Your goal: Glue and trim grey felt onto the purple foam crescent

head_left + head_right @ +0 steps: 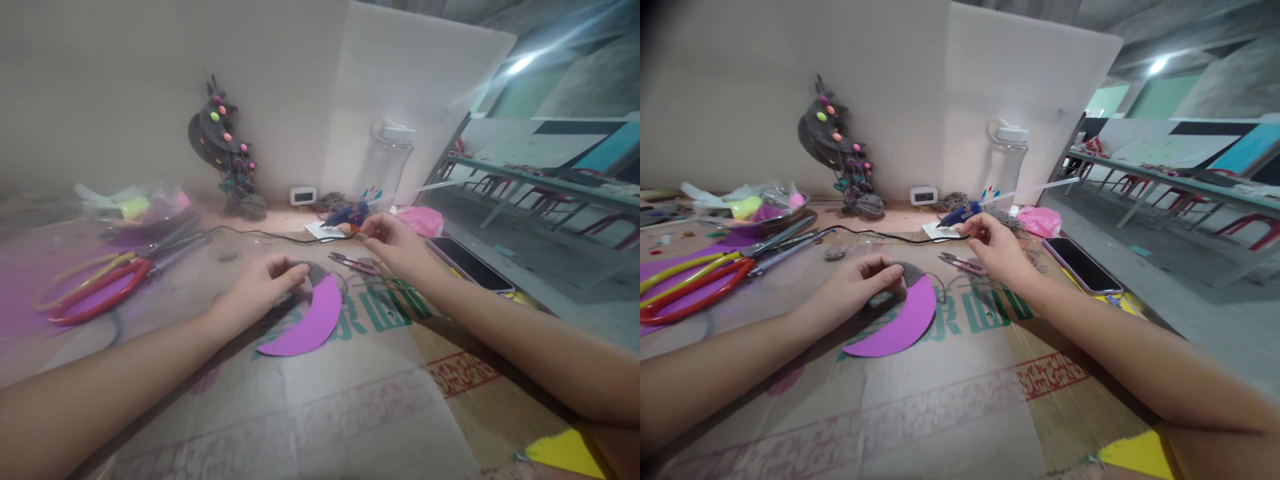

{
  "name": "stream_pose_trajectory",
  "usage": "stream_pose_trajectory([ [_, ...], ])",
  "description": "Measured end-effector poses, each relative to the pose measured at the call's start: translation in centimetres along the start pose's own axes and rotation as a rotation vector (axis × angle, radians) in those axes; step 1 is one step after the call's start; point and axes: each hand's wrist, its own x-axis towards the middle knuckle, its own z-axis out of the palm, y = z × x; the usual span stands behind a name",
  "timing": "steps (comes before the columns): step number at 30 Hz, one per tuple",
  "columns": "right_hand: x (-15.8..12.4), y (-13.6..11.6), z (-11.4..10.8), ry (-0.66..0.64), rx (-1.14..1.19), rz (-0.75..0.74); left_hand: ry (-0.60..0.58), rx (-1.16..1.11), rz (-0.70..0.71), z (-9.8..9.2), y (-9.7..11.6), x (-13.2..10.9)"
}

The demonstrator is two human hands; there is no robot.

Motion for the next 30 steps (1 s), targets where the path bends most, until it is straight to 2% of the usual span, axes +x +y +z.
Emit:
stream_pose_trajectory([
  [3, -0.1, 0.8, 0.2, -0.099, -0.096, 0.079, -0.009, 0.013, -0.007, 0.2, 0.3, -0.4],
  [5, -0.4, 0.8, 0.4, -0.168, -0.218, 0.079, -0.015, 0.03, -0.003, 0.3, 0.5, -0.7],
  [10, -0.8, 0.4, 0.2, -0.36, -0.611, -0.187, -0.021, 0.058, 0.03, 0.5, 0.6, -1.0],
  [13, -0.9, 0.2, 0.1, -0.407, -0.745, -0.236, -0.019, 0.08, 0.049, 0.5, 0.6, -1.0],
  [19, -0.7, 0.8, 0.2, -0.448, -0.861, -0.343, -0.064, 0.087, 0.031, 0.5, 1.1, -1.2],
  [22, -0.6, 1.3, 0.1, -0.365, -0.829, -0.344, -0.087, 0.08, 0.001, 0.5, 1.0, -1.2],
  [27, -1.0, 0.2, 0.0, -0.037, -0.62, -0.292, -0.14, 0.03, -0.048, 0.6, 0.2, -1.1],
  [30, -1.7, -1.3, 0.1, -0.023, -0.476, -0.277, -0.145, 0.057, -0.058, 0.6, -0.1, -0.9],
])
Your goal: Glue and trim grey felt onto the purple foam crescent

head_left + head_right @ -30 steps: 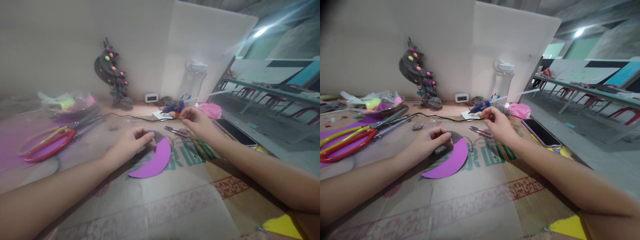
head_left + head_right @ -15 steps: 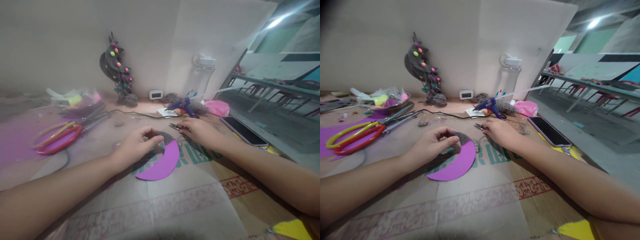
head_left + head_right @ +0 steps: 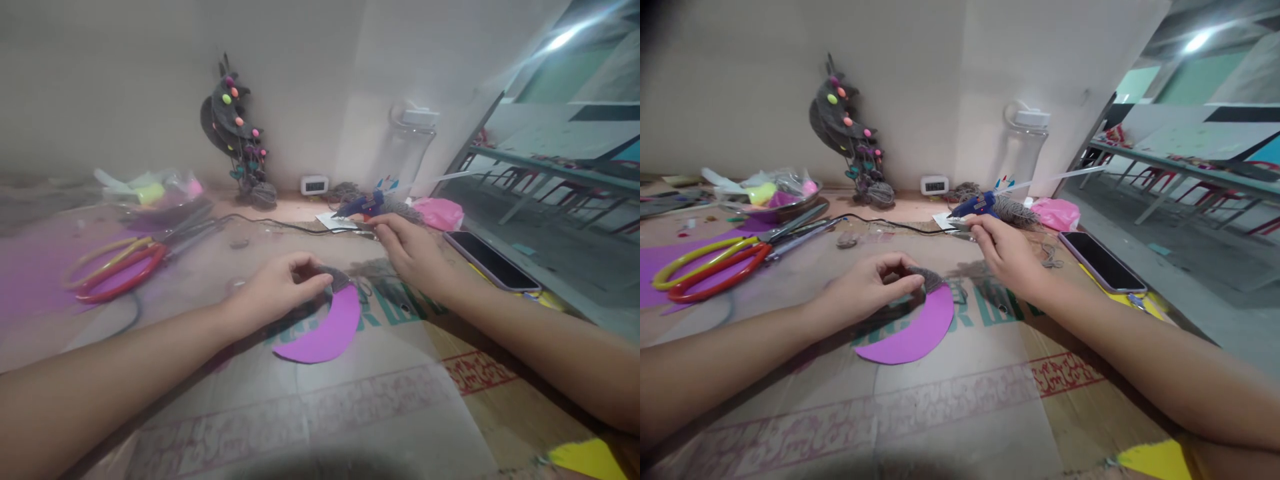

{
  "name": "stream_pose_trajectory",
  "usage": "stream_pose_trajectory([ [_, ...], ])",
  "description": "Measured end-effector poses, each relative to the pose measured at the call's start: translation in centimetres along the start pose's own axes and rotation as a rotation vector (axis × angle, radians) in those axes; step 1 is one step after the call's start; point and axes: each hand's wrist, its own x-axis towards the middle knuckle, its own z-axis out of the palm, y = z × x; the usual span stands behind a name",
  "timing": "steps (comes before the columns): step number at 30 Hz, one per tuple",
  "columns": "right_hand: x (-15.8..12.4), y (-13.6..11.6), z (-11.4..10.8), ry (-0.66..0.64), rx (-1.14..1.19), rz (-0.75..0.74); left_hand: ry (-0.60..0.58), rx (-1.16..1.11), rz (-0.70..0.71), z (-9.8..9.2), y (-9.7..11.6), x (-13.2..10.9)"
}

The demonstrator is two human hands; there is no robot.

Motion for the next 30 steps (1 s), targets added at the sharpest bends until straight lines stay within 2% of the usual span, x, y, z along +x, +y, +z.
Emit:
stream_pose_trajectory([
  [3, -0.4, -1.2, -0.1, -0.105, 0.084, -0.104, -0.005, 0.085, 0.023, 0.0, 0.0, 0.0],
  [6, -0.8, -1.5, 0.4, -0.203, 0.068, -0.219, -0.024, 0.16, 0.053, -0.1, 0.1, 0.0],
  [15, -1.2, -2.0, 1.1, -0.282, 0.021, -0.396, -0.052, 0.282, 0.18, 0.1, 0.1, 0.1],
  [24, -1.4, -2.0, 1.2, -0.339, 0.055, -0.392, -0.02, 0.444, 0.295, 0.1, 0.1, 0.1],
  [30, -1.4, -2.2, 1.2, -0.337, 0.075, -0.402, -0.015, 0.447, 0.322, 0.1, 0.1, 0.1],
])
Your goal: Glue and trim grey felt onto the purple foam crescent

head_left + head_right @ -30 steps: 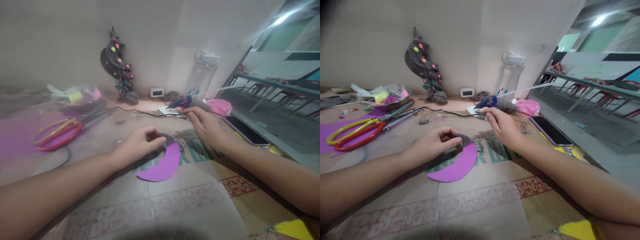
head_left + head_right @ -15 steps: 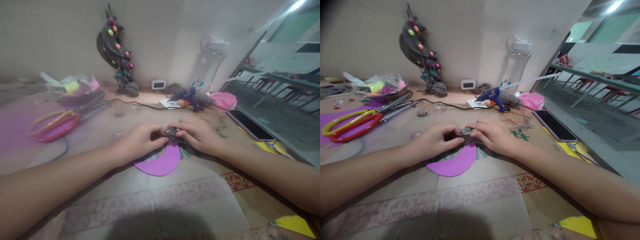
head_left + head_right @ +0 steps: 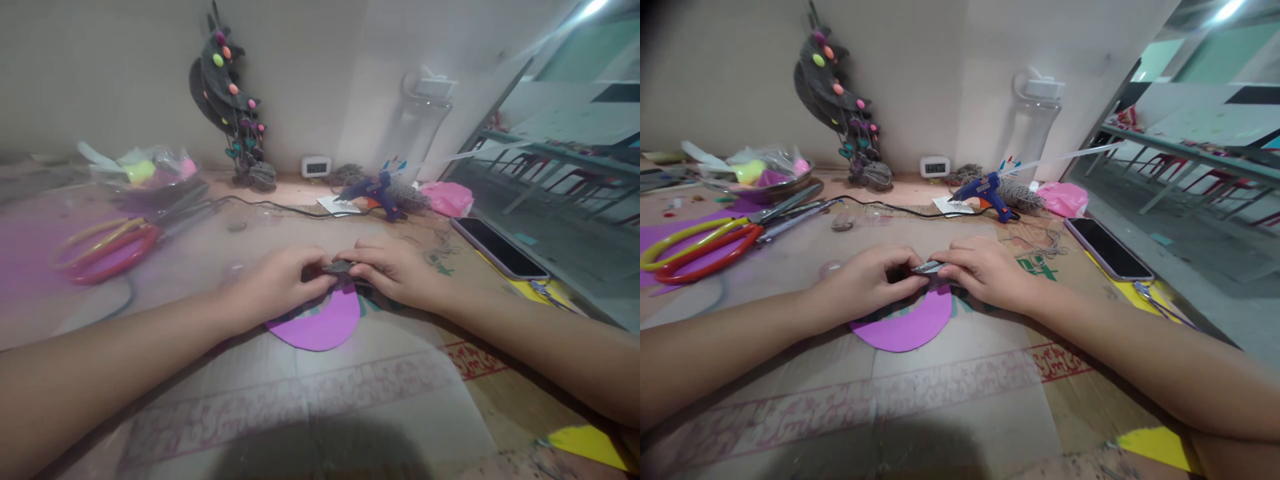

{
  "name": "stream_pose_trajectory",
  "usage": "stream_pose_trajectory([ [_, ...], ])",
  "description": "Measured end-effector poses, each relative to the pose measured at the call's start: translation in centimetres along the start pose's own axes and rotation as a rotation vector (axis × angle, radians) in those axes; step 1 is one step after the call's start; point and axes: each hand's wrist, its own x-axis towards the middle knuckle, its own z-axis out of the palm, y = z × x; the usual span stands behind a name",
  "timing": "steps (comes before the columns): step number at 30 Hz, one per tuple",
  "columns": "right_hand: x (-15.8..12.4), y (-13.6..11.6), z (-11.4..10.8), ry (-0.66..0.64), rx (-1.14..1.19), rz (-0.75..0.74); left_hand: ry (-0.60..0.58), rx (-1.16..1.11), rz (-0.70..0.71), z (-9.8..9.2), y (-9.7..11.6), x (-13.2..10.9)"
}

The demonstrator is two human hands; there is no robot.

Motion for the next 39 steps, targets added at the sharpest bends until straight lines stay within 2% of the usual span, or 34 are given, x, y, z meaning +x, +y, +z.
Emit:
stream_pose_trajectory([
  [16, -0.1, 0.2, 0.3, 0.017, 0.082, 0.063, -0.011, -0.015, -0.046, -0.1, 0.3, 0.1],
  [21, -0.2, 0.6, 0.4, 0.109, 0.127, 0.167, -0.022, -0.112, -0.108, 0.0, 0.2, 0.0],
  [26, -0.3, 0.9, 0.4, 0.14, 0.15, 0.211, -0.019, -0.227, -0.203, -0.1, 0.2, -0.1],
  [35, -0.2, 0.9, 0.2, 0.175, 0.106, 0.127, 0.005, -0.35, -0.245, -0.5, 0.5, 0.1],
  [39, -0.3, 1.1, 0.0, 0.164, 0.01, 0.032, 0.006, -0.351, -0.252, -0.6, 0.5, 0.1],
])
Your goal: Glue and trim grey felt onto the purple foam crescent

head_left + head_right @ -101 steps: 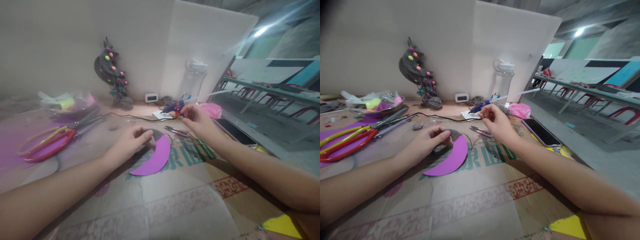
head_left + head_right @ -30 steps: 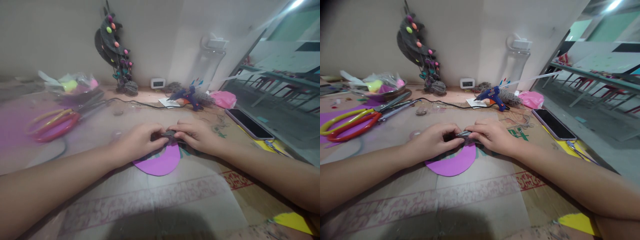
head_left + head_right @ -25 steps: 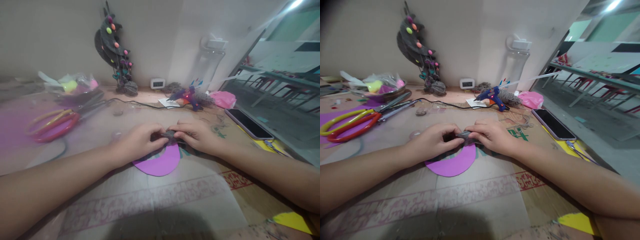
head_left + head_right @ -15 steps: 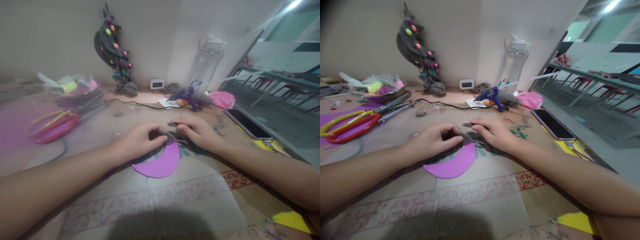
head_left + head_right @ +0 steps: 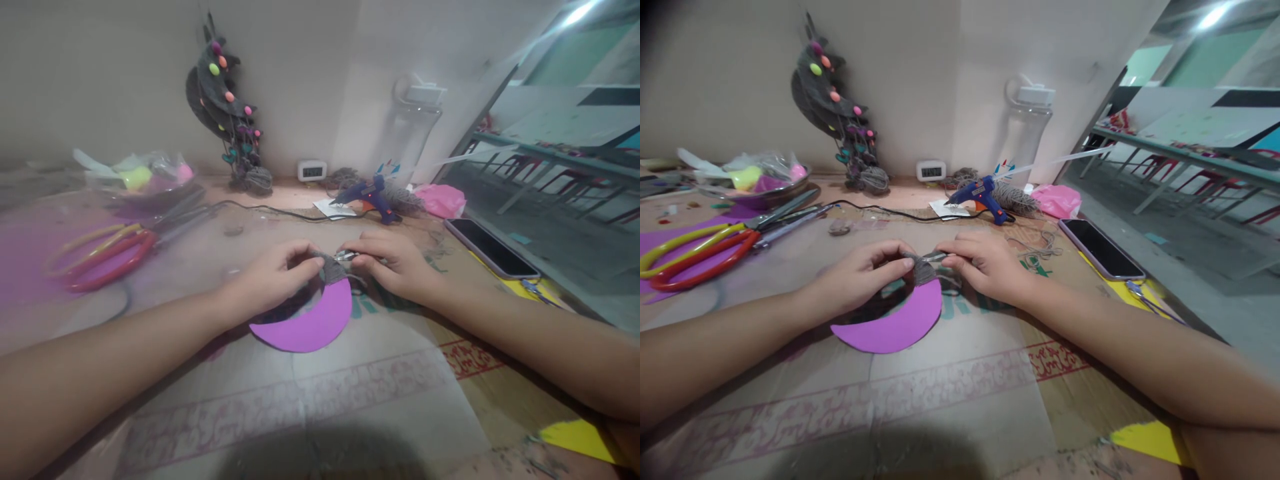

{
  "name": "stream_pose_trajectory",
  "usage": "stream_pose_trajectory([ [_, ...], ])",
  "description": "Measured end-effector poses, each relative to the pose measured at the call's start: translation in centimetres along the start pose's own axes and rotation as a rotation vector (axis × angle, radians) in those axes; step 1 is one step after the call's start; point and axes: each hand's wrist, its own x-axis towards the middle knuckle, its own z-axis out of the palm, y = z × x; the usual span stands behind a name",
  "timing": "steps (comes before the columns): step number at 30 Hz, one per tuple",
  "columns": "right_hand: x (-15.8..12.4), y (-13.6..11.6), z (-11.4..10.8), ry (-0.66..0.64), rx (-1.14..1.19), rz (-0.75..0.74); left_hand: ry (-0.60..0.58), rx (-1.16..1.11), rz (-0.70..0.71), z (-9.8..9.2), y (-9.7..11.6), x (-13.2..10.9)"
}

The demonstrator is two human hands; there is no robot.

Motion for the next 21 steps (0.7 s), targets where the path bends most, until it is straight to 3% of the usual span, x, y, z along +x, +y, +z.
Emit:
stream_pose_trajectory([
  [4, -0.13, 0.34, -0.11, -0.011, -0.083, -0.089, 0.006, 0.012, 0.003, -0.04, -0.12, 0.07],
  [21, -0.11, 0.28, 0.0, 0.006, -0.213, -0.163, -0.022, -0.071, 0.0, 0.06, -0.24, -0.07],
])
